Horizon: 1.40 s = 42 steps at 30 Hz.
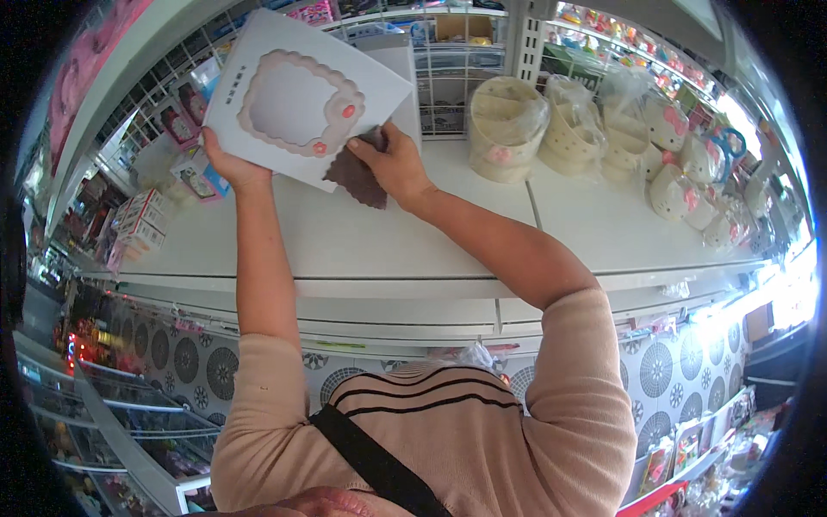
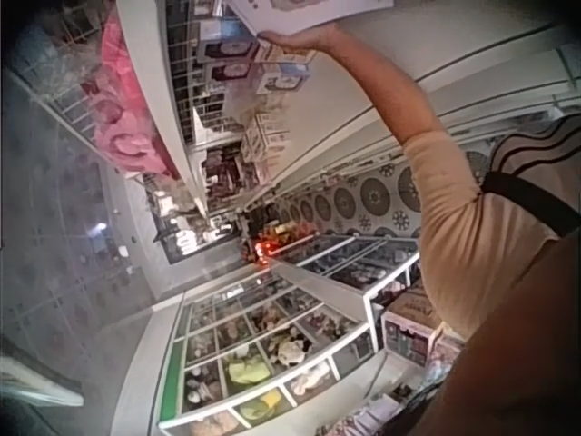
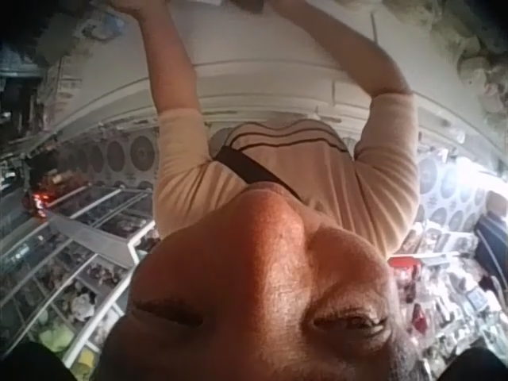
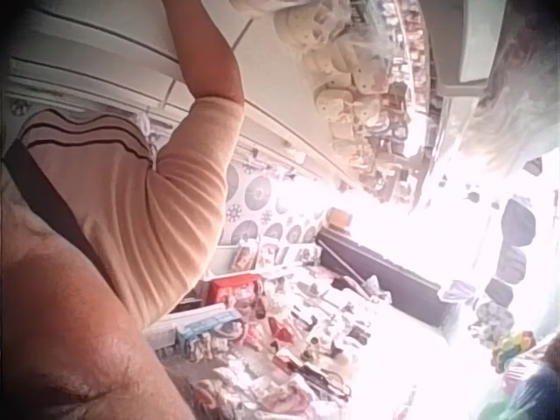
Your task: Dusting and cleaning various gift boxes and containers on a retail store shelf using a cloth.
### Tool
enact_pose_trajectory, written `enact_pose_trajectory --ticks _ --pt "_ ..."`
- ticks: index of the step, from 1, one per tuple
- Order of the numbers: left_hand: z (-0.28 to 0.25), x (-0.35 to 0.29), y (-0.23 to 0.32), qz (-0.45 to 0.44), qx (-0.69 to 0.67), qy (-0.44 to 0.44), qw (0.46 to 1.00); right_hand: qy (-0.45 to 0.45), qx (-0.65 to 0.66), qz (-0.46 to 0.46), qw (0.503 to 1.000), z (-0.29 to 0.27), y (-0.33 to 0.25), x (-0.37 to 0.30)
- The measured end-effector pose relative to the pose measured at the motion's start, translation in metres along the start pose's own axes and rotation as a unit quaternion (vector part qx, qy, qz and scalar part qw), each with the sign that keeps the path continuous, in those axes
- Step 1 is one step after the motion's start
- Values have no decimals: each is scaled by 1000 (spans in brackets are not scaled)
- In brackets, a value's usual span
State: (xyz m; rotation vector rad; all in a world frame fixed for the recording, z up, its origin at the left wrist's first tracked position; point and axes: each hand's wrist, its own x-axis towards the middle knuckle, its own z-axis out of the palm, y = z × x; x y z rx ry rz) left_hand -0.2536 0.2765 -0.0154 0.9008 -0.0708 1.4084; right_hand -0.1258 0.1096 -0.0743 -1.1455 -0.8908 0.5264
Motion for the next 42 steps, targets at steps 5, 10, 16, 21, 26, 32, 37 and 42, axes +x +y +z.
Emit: enact_pose_trajectory --ticks 5,10,16,21,26,32,37,42 --pt "7 -2 9 41 20 -6 999 6 -17 -60 998 -2 -16 2" --pt "16 -5 2 43 43 -5 998 2 -87 -49 995 -29 -41 -10" --pt "43 -29 -7 -34 15 -26 999 55 -72 -87 992 -102 -63 -63" --pt "86 -61 -12 -96 43 -14 994 144 4 -78 986 -178 -87 -121" --pt "132 -101 -40 -105 81 -101 986 268 -75 -115 954 -261 -87 -153" --pt "194 -140 -104 -121 65 -244 960 255 -188 -57 947 -312 -93 -168" --pt "246 -170 -163 -68 67 -280 955 232 -368 -109 894 -342 -88 -168" --pt "271 -178 -202 -61 73 -243 965 240 -479 -116 836 -370 -83 -167"
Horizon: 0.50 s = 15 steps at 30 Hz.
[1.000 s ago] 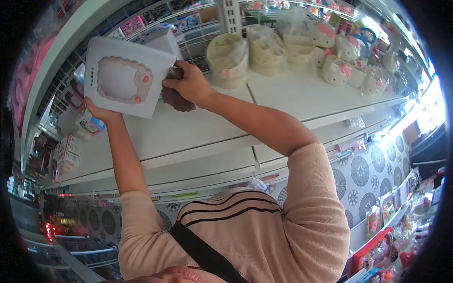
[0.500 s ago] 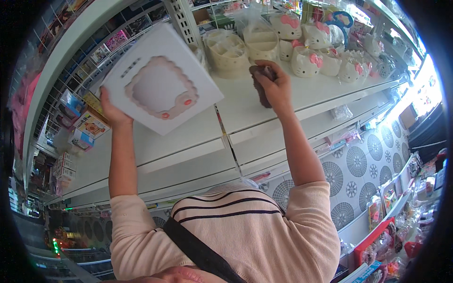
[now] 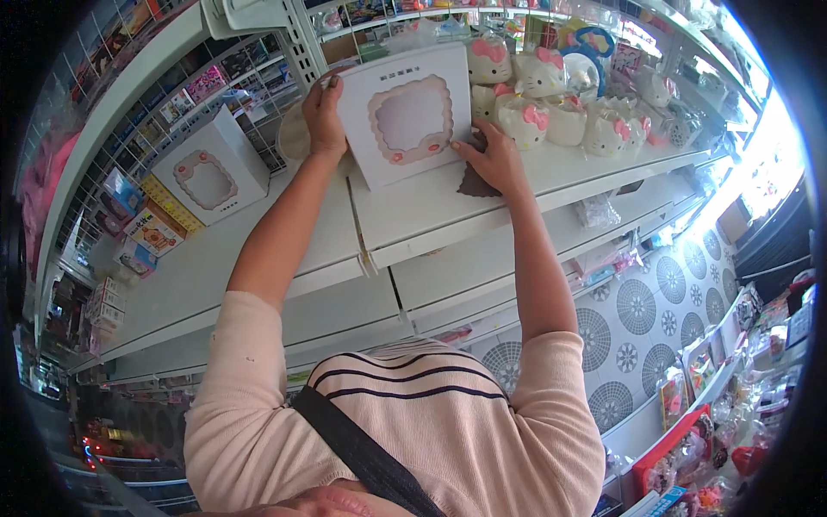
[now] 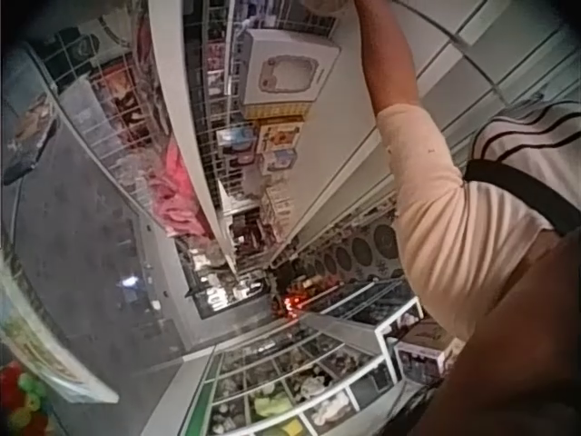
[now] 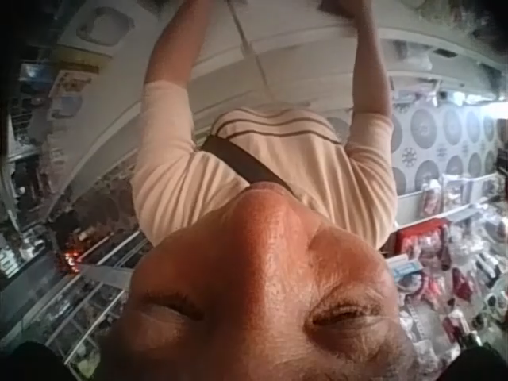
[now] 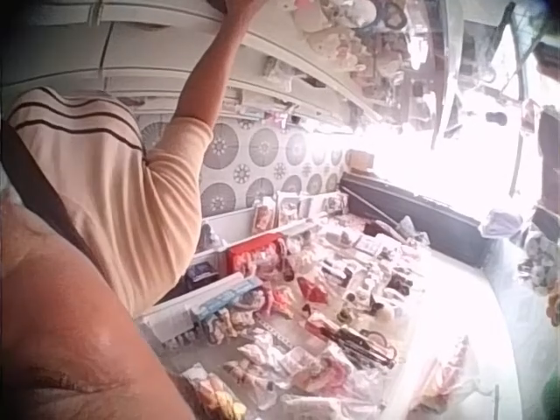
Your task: Dusting and cleaning various gift boxes and containers on a retail store shelf using a cloth.
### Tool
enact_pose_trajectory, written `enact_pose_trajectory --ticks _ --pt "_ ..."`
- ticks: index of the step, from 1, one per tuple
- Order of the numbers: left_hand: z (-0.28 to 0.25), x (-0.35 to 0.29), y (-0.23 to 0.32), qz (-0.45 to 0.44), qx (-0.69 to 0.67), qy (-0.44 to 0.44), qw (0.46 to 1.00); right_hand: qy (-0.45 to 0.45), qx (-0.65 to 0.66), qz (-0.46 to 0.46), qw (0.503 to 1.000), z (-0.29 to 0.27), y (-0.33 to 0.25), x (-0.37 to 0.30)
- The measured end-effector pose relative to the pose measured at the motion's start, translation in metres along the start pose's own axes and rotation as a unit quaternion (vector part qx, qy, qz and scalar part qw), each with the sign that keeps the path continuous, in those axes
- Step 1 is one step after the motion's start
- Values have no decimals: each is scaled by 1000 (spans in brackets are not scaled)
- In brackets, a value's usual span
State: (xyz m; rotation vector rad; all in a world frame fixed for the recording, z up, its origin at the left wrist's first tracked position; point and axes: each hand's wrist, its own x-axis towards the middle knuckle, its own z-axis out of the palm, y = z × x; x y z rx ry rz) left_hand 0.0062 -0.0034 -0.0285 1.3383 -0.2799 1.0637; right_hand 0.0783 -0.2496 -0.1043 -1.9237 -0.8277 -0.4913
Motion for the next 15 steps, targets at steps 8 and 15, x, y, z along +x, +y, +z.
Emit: enact_pose_trajectory --ticks 8,15 --pt "1 6 -26 74 131 -57 987 -7 -35 40 999 0 10 -1" --pt "-13 -33 -32 88 226 -126 962 -13 -85 32 996 2 14 -2"
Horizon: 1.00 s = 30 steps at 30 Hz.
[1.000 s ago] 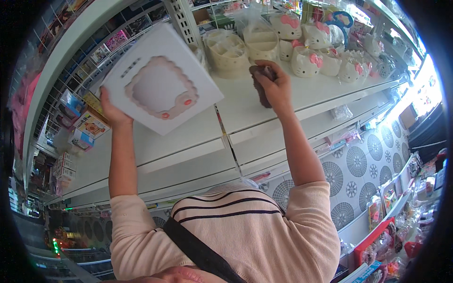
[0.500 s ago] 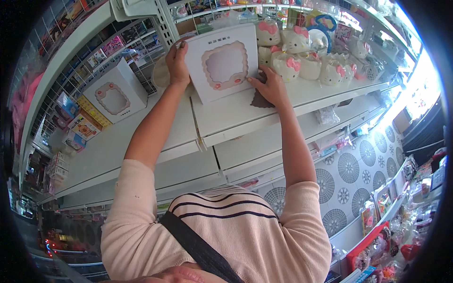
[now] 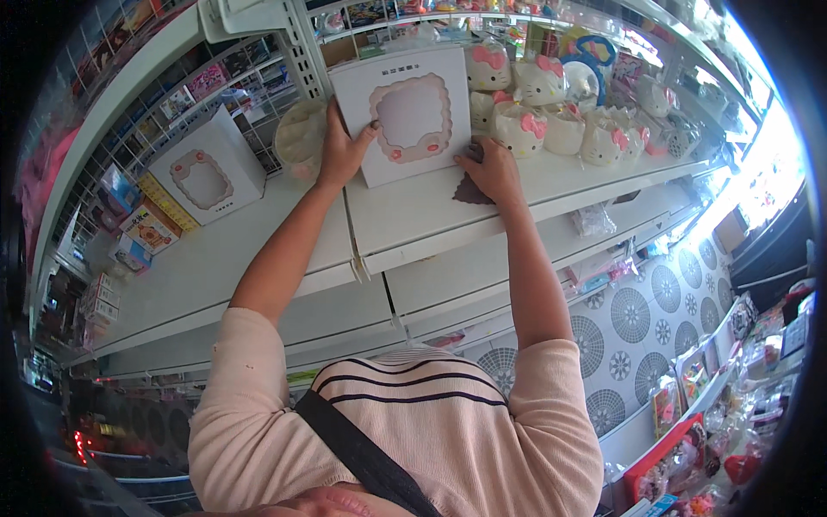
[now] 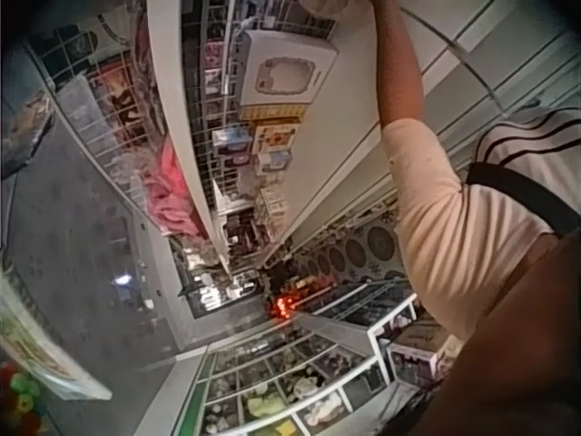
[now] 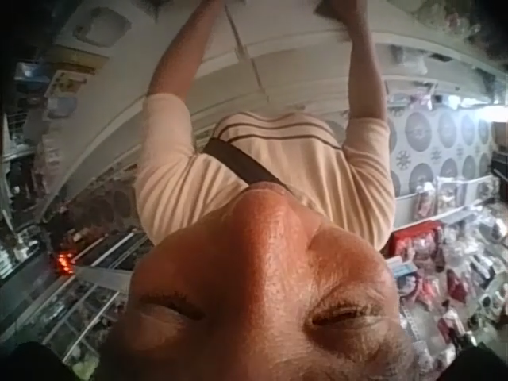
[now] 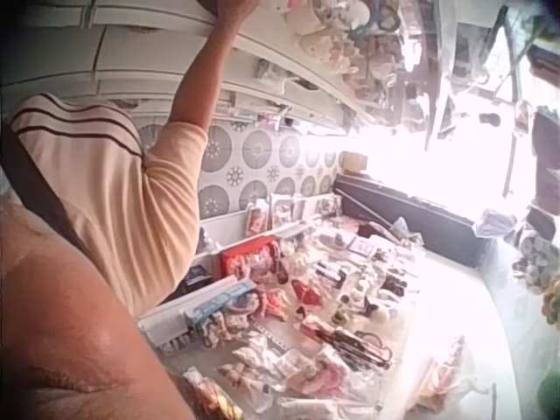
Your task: Dusting and cleaning various gift boxes and containers on a retail store shelf using a cloth.
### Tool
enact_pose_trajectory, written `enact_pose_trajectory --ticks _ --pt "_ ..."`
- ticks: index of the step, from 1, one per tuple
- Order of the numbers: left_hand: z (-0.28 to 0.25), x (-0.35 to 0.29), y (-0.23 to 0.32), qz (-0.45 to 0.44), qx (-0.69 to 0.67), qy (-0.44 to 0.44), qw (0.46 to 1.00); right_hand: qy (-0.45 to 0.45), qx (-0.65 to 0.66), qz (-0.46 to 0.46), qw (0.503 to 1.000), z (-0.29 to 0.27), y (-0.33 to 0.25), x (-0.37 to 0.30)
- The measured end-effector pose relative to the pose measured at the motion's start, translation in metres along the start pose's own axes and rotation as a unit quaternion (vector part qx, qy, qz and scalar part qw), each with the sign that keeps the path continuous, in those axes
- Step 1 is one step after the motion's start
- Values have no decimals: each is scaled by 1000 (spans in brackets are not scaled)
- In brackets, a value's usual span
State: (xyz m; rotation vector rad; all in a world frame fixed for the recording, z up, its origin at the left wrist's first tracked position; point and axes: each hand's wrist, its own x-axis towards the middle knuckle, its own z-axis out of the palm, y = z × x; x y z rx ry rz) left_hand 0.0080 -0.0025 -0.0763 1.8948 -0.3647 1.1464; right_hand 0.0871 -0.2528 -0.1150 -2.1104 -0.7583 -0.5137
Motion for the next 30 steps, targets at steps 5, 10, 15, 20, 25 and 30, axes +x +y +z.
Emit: enact_pose_trajectory --ticks 5,10,15,20,25,30 --pt "-8 1 2 26 167 -9 986 -4 12 15 1000 -1 -6 -3" --pt "-6 1 -5 -1 205 4 979 10 -3 -4 1000 3 1 0" --pt "-6 -1 -11 -5 213 5 977 2 9 -22 1000 2 -6 -1" --pt "-10 -1 9 -30 263 -28 964 -8 10 -26 1000 2 0 -3" --pt "-18 3 30 -177 315 -134 923 -5 16 -25 1000 3 3 -3" --pt "-14 -4 9 -105 299 -84 945 4 3 -20 1000 3 1 -4"
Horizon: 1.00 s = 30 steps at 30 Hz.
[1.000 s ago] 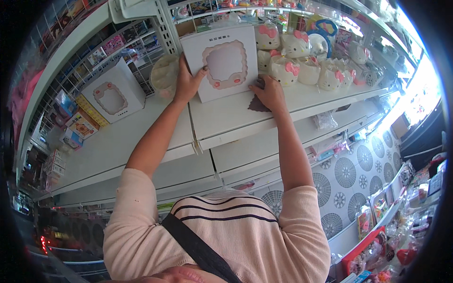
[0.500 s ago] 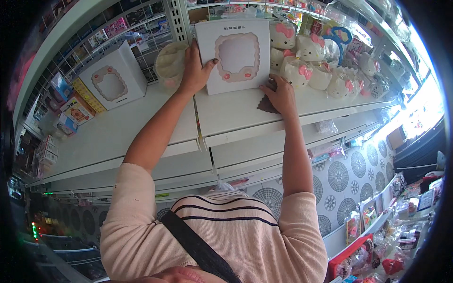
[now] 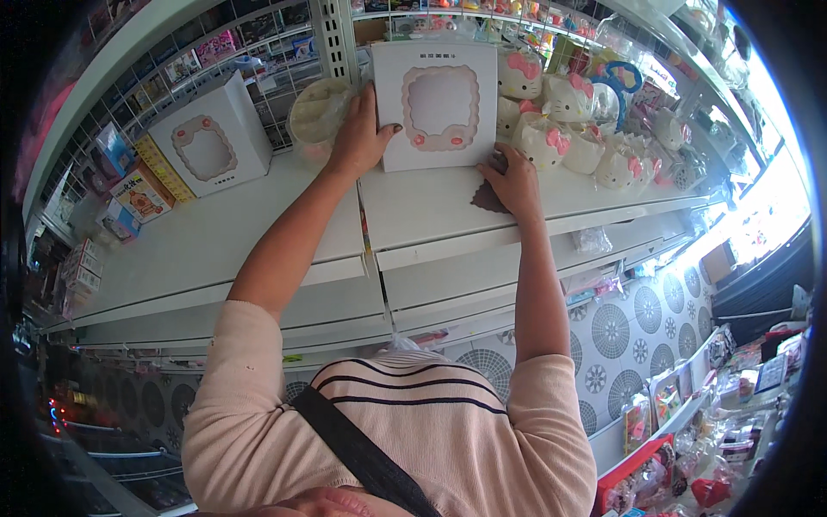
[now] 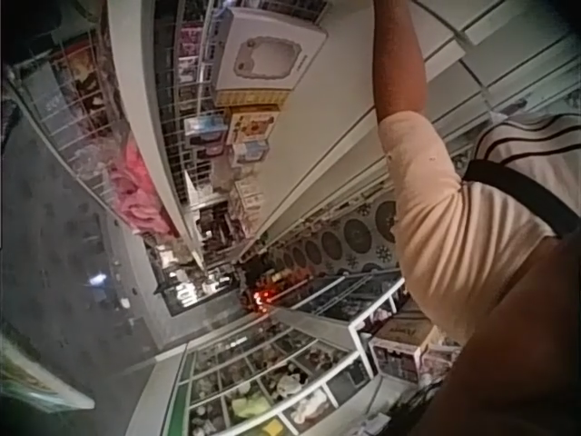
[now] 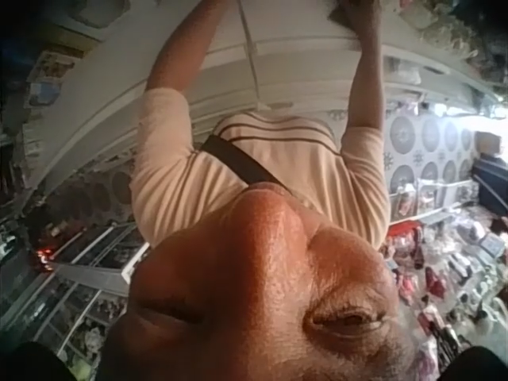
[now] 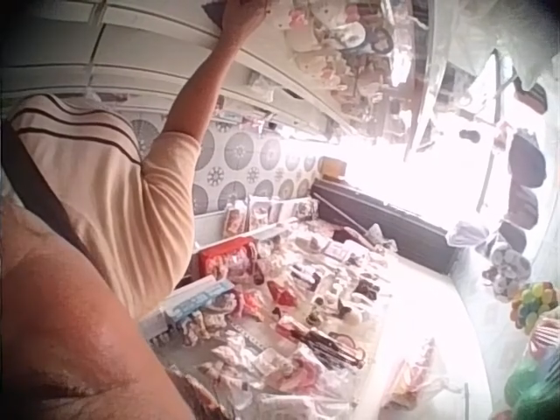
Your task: Dusting and cleaning various gift boxes and containers on a retail store shelf using a cloth.
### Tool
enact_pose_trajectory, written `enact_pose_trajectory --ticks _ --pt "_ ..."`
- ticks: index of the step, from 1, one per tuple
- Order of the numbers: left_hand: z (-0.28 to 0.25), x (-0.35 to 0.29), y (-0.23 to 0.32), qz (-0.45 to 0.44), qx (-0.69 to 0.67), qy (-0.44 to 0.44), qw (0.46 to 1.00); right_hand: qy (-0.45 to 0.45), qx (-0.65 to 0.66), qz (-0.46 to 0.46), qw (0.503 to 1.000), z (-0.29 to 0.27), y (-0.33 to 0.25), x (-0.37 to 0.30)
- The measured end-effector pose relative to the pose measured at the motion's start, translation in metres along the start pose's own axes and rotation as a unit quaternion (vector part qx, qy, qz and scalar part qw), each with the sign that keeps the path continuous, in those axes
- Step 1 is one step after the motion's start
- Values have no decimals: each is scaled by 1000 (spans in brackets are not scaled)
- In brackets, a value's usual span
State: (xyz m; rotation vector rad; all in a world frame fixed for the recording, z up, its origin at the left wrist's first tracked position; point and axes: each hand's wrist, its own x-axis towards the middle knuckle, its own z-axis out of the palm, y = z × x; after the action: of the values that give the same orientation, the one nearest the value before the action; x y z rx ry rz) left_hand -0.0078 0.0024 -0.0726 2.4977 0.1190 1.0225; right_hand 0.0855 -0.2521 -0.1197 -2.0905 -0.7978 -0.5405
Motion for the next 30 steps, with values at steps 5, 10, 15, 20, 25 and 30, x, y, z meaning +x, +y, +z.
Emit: enact_pose_trajectory --ticks 5,10,15,20,25,30 --pt "4 -2 0 35 8 30 999 -7 10 10 1000 -4 -6 1" --pt "1 0 0 28 2 26 999 -3 8 9 1000 -3 -2 2" --pt "-4 -1 6 1 -23 -2 1000 -15 14 20 1000 -1 0 1" --pt "-2 -2 7 46 -16 47 998 16 23 41 999 1 5 1" --pt "-3 0 11 36 -20 29 999 62 -17 35 997 -2 6 3" --pt "-4 -1 13 19 -26 38 999 38 20 45 998 -3 3 2"
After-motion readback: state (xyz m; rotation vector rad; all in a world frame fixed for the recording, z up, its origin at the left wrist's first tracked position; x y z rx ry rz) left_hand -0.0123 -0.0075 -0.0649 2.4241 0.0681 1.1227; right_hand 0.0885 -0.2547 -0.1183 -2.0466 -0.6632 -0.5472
